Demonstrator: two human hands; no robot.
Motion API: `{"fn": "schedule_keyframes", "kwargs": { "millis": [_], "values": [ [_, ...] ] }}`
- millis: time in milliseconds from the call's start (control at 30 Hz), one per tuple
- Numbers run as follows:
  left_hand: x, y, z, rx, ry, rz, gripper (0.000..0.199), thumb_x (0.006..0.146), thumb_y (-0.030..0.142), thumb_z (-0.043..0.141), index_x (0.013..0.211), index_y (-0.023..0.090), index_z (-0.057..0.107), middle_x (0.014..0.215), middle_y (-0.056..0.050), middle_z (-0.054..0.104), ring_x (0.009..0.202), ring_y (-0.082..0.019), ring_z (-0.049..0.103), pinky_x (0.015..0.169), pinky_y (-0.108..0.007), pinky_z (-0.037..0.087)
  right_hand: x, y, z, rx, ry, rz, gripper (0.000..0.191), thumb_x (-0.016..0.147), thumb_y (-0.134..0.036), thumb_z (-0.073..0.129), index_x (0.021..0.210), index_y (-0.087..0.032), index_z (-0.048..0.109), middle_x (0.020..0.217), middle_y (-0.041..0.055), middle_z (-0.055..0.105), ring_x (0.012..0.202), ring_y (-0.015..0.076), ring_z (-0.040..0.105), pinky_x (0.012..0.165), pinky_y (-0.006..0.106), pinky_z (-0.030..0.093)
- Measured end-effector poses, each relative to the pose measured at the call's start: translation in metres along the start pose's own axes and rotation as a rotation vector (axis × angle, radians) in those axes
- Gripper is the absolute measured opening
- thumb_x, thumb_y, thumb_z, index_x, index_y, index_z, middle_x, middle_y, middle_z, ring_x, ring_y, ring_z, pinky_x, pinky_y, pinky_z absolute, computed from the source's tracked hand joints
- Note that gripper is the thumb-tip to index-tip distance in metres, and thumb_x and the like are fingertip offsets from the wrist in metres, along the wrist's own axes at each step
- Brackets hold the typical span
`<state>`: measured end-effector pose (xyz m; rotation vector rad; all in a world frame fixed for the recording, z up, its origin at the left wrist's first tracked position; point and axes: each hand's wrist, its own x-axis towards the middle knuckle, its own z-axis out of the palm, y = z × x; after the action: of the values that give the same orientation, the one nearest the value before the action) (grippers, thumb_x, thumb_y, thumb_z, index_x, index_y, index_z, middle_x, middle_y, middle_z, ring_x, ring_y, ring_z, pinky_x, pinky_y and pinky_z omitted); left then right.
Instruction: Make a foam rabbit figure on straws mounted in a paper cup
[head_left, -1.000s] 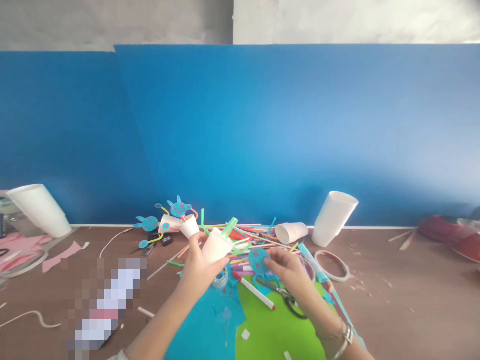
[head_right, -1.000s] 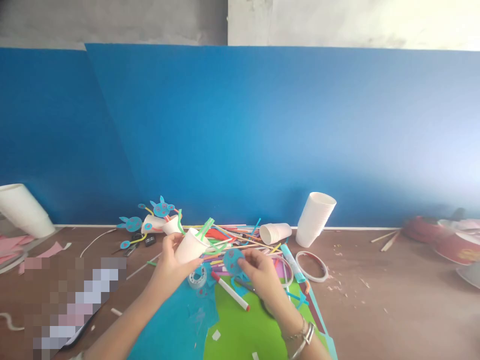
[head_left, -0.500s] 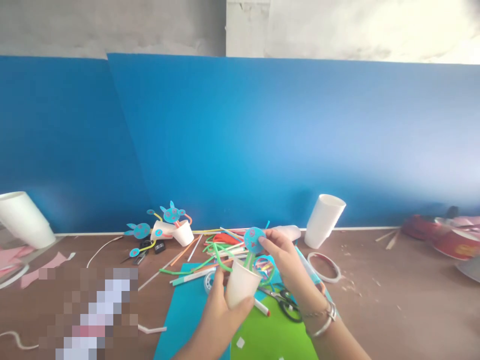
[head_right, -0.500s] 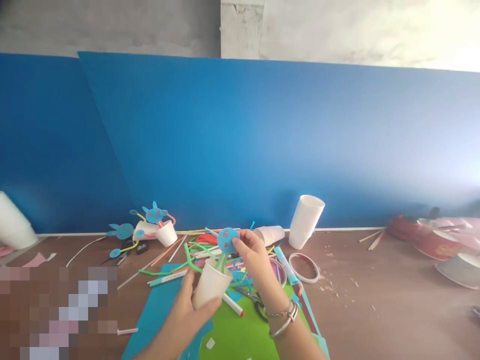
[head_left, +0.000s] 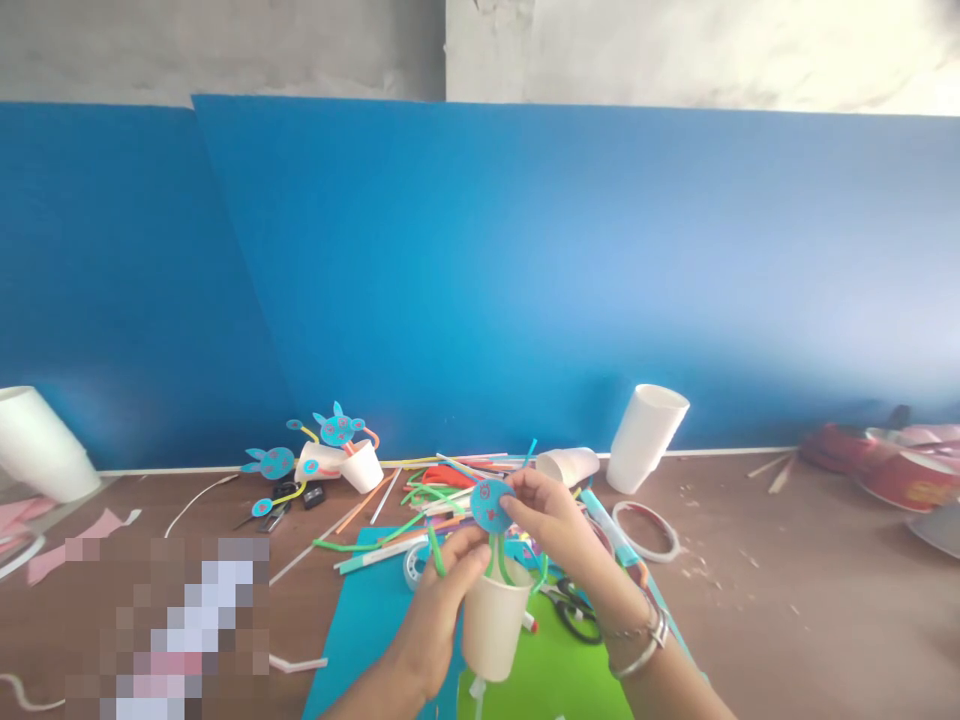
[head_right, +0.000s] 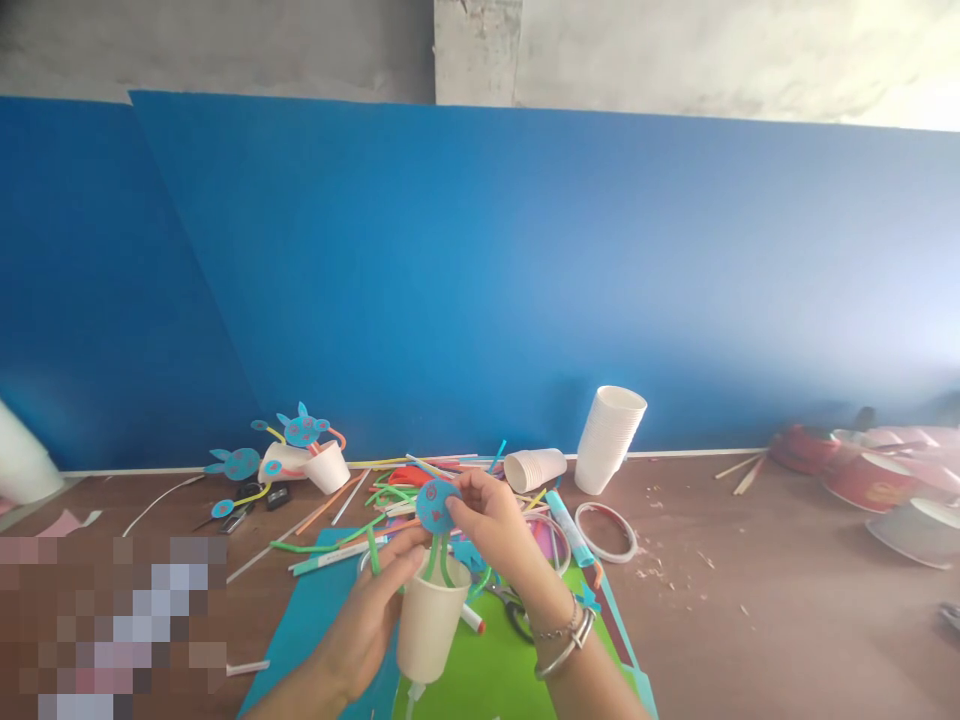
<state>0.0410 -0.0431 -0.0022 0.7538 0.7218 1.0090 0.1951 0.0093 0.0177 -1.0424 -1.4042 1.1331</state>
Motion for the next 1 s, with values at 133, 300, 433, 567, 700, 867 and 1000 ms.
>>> {"fn": "schedule_keyframes", "kwargs": {
  "millis": [133,300,433,567,700,867,1000],
  "values": [
    [0.006,0.015,-0.004,-0.128,-0.15,0.002,0.046,0.077,0.047,0.059,0.11,0.016,0.062,0.103,-0.011,0.069,0.096,-0.029,0.063,0.086,-0.041,0.046,-0.002,-0.001,0.003,-0.015,-0.025,-0.006,0.016,0.073,-0.033,0.065,0.078,-0.019,0.058,0.065,-0.0023,0.062,0.058,0.0139,0.056,0.057,0.027,0.044],
    [0.01,0.044,-0.019,-0.144,-0.425,-0.115,0.097,0.071,0.085,0.029,0.116,0.006,0.061,0.113,-0.021,0.065,0.113,-0.035,0.055,0.097,-0.043,0.037,-0.002,-0.001,0.002,-0.058,-0.028,-0.023,0.013,0.075,-0.03,0.063,0.076,-0.018,0.057,0.065,-0.0024,0.059,0.059,0.0132,0.054,0.057,0.026,0.042],
    [0.023,0.042,-0.029,-0.065,-0.384,-0.189,0.075,0.078,0.068,0.042,0.111,0.005,0.063,0.106,-0.022,0.068,0.109,-0.034,0.058,0.095,-0.042,0.038,-0.003,0.0,0.005,-0.097,-0.027,-0.04,0.008,0.075,-0.026,0.061,0.077,-0.019,0.058,0.065,-0.0026,0.059,0.059,0.0135,0.054,0.057,0.026,0.043],
    [0.035,0.033,-0.033,0.054,-0.325,-0.134,0.039,0.067,0.021,0.066,0.104,0.012,0.067,0.099,-0.013,0.071,0.097,-0.026,0.065,0.089,-0.035,0.042,-0.006,-0.002,0.01,-0.082,-0.051,-0.01,0.007,0.075,-0.026,0.061,0.077,-0.02,0.058,0.061,-0.0036,0.059,0.056,0.0136,0.054,0.053,0.025,0.043],
    [0.04,0.034,-0.034,0.17,-0.33,-0.156,0.039,0.063,0.02,0.074,0.101,0.012,0.069,0.095,-0.012,0.072,0.088,-0.025,0.067,0.081,-0.033,0.045,-0.005,0.001,0.008,-0.115,-0.083,-0.017,0.006,0.076,-0.025,0.06,0.077,-0.019,0.06,0.063,-0.0023,0.061,0.056,0.0136,0.055,0.054,0.025,0.043],
    [0.044,0.037,-0.036,0.291,-0.28,-0.119,0.038,0.061,0.024,0.079,0.094,0.008,0.071,0.083,-0.014,0.073,0.08,-0.024,0.068,0.077,-0.034,0.046,-0.004,0.001,0.003,-0.178,-0.142,-0.054,0.008,0.078,-0.022,0.06,0.08,-0.017,0.064,0.073,0.0008,0.065,0.066,0.0156,0.057,0.062,0.027,0.044],
    [0.045,0.033,-0.037,0.243,-0.29,-0.127,0.038,0.057,0.021,0.079,0.093,0.009,0.071,0.082,-0.013,0.073,0.08,-0.024,0.068,0.078,-0.033,0.046,-0.005,-0.006,0.003,-0.272,-0.129,-0.094,0.015,0.081,-0.022,0.055,0.088,-0.018,0.068,0.079,0.0018,0.068,0.072,0.0171,0.06,0.066,0.028,0.046]
  ]
}}
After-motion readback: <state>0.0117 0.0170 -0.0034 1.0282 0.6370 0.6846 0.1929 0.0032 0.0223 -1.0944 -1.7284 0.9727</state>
